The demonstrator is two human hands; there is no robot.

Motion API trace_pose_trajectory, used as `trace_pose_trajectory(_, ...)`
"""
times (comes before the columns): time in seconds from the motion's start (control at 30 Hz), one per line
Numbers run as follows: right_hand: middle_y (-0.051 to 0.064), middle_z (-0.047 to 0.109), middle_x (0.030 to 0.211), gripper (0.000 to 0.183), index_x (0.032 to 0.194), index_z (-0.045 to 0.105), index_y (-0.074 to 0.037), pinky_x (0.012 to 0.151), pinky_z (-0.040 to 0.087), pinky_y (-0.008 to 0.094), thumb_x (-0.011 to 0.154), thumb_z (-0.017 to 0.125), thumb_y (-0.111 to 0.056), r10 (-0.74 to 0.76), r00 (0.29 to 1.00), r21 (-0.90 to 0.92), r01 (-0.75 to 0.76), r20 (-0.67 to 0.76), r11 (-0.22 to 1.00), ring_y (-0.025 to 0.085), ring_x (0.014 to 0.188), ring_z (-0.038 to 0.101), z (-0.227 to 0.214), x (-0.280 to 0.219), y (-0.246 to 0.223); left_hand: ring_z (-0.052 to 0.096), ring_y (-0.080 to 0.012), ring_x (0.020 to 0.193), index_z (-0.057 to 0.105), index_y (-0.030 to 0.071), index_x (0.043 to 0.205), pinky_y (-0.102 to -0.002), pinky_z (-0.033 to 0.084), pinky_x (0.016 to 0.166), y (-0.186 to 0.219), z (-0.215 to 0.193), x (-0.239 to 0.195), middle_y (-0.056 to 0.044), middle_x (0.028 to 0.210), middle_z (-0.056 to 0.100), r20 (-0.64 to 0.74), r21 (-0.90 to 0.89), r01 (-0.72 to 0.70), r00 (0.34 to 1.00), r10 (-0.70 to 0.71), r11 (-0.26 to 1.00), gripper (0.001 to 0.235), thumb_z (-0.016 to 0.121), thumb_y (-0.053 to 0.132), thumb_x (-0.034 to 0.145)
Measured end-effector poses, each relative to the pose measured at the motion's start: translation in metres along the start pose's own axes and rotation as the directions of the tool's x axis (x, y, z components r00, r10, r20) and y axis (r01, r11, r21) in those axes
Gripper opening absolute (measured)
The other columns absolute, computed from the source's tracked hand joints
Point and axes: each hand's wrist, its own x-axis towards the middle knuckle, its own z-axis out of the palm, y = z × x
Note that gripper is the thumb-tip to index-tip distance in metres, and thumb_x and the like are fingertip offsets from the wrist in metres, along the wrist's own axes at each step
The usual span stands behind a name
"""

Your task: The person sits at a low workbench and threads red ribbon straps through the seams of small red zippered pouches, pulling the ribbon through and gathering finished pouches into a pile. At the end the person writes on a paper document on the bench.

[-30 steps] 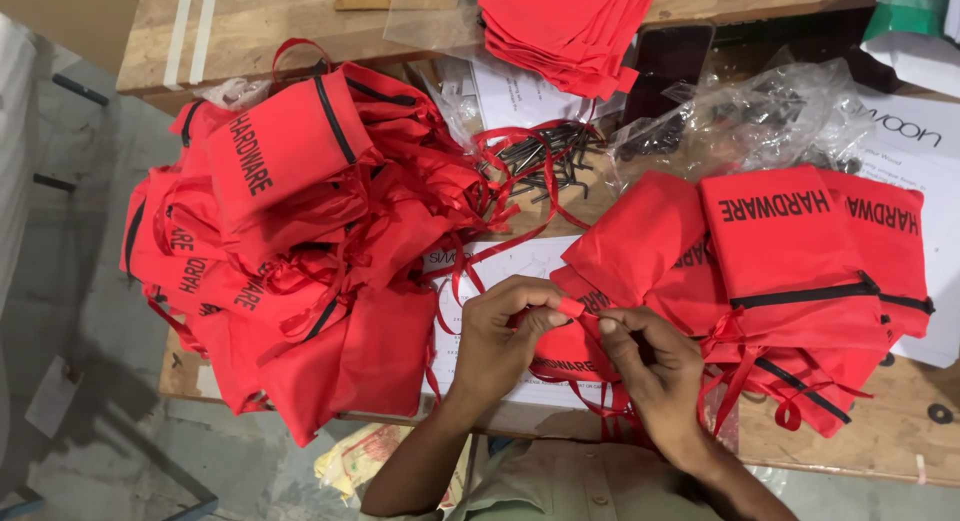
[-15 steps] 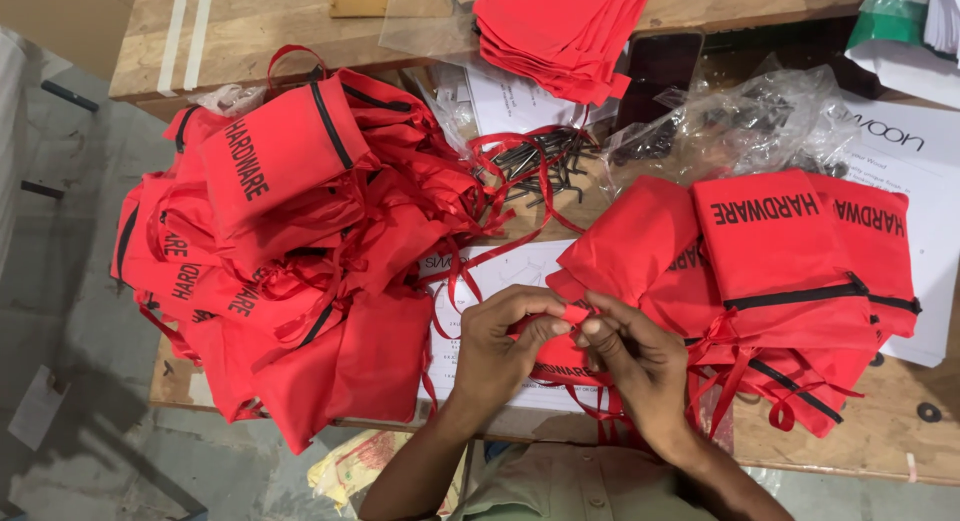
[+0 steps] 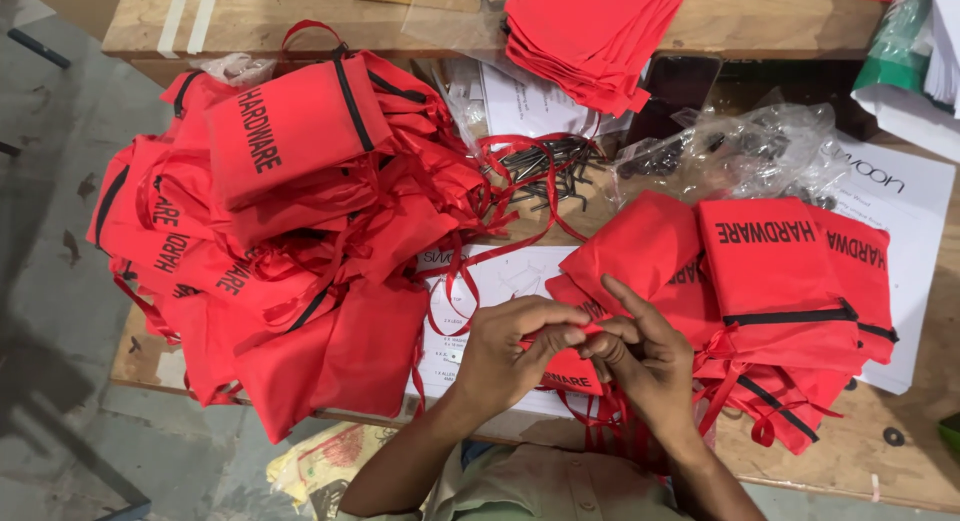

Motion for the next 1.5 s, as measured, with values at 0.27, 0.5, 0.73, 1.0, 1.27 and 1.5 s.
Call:
trace_pose_trajectory(0.27,0.005,0.076,0.08,0.044,0.137,0.065,-0.002,0.055,0.05,0.021,0.093,0.071,-0.005,-0.001,1.0,-0.263,0.001,0.0,0.965,0.007,0.062,0.06,0.008,0.001,-0.032,0.074,-0.0222,0.098,0.071,0.009,0.105,-0.037,0.059,0.083,0.024,0.001,0.01,-0.004,0.117,0.071,-0.103,0.466,-0.487,0.799,0.592,0.738,0.026,0.079,-0.002,0.082)
trace_pose_trajectory(0.5,0.005,0.077,0.089,0.017,0.116,0.072,0.002,0.066,0.058,0.023,0.101,0.065,-0.002,-0.158,0.976,-0.302,0.196,0.147,0.933,0.009,0.077,0.07,-0.006,0.0,-0.031,0.069,-0.031,0.099,0.075,0.01,0.105,-0.037,0.058,0.083,0.026,0.016,0.002,-0.01,0.122,0.061,-0.068,0.415,-0.463,0.842,0.535,0.783,0.039,0.073,-0.01,0.072)
trace_pose_trajectory(0.73,0.003,0.067,0.073,0.008,0.106,0.065,0.001,0.049,0.042,0.02,0.101,0.059,-0.004,0.081,0.995,-0.073,-0.086,-0.064,0.994,0.004,0.056,0.052,0.006,0.01,-0.04,0.07,-0.0183,0.065,0.072,0.004,0.102,-0.035,0.052,0.056,0.014,0.027,-0.034,-0.01,0.083,0.073,0.066,0.108,-0.112,0.992,0.105,0.988,0.018,0.072,0.022,0.103)
trace_pose_trajectory(1.0,0.003,0.068,0.072,0.009,0.099,0.06,0.0,0.052,0.049,0.022,0.106,0.062,-0.005,-0.076,0.997,-0.167,0.071,-0.022,0.983,0.006,0.059,0.062,0.005,0.002,-0.016,0.067,-0.0138,0.086,0.07,-0.006,0.117,-0.03,0.053,0.08,-0.03,0.05,-0.024,-0.008,0.094,0.073,0.153,-0.666,0.148,0.986,-0.061,0.731,0.037,0.057,0.029,0.11)
trace_pose_trajectory(1.27,0.006,0.075,0.082,0.013,0.107,0.072,-0.001,0.062,0.059,0.029,0.096,0.071,-0.008,-0.332,0.943,-0.573,0.263,-0.018,0.776,0.012,0.072,0.075,0.021,0.005,-0.033,0.062,-0.0159,0.06,0.075,-0.01,0.105,-0.031,0.05,0.056,-0.106,0.065,-0.013,-0.01,0.075,0.069,0.037,-0.85,0.243,0.912,-0.408,0.467,0.023,0.072,0.009,0.093)
trace_pose_trajectory(1.5,0.013,0.061,0.1,0.024,0.102,0.076,-0.004,0.081,0.05,0.038,0.079,0.082,-0.01,-0.595,0.792,-0.818,0.429,0.137,0.382,0.028,0.096,0.061,0.023,0.011,-0.06,0.063,-0.0054,0.073,0.078,-0.009,0.105,-0.021,0.049,0.068,-0.108,0.047,-0.018,-0.005,0.083,0.074,-0.11,-0.59,0.199,0.94,-0.322,0.782,0.022,0.069,0.007,0.094)
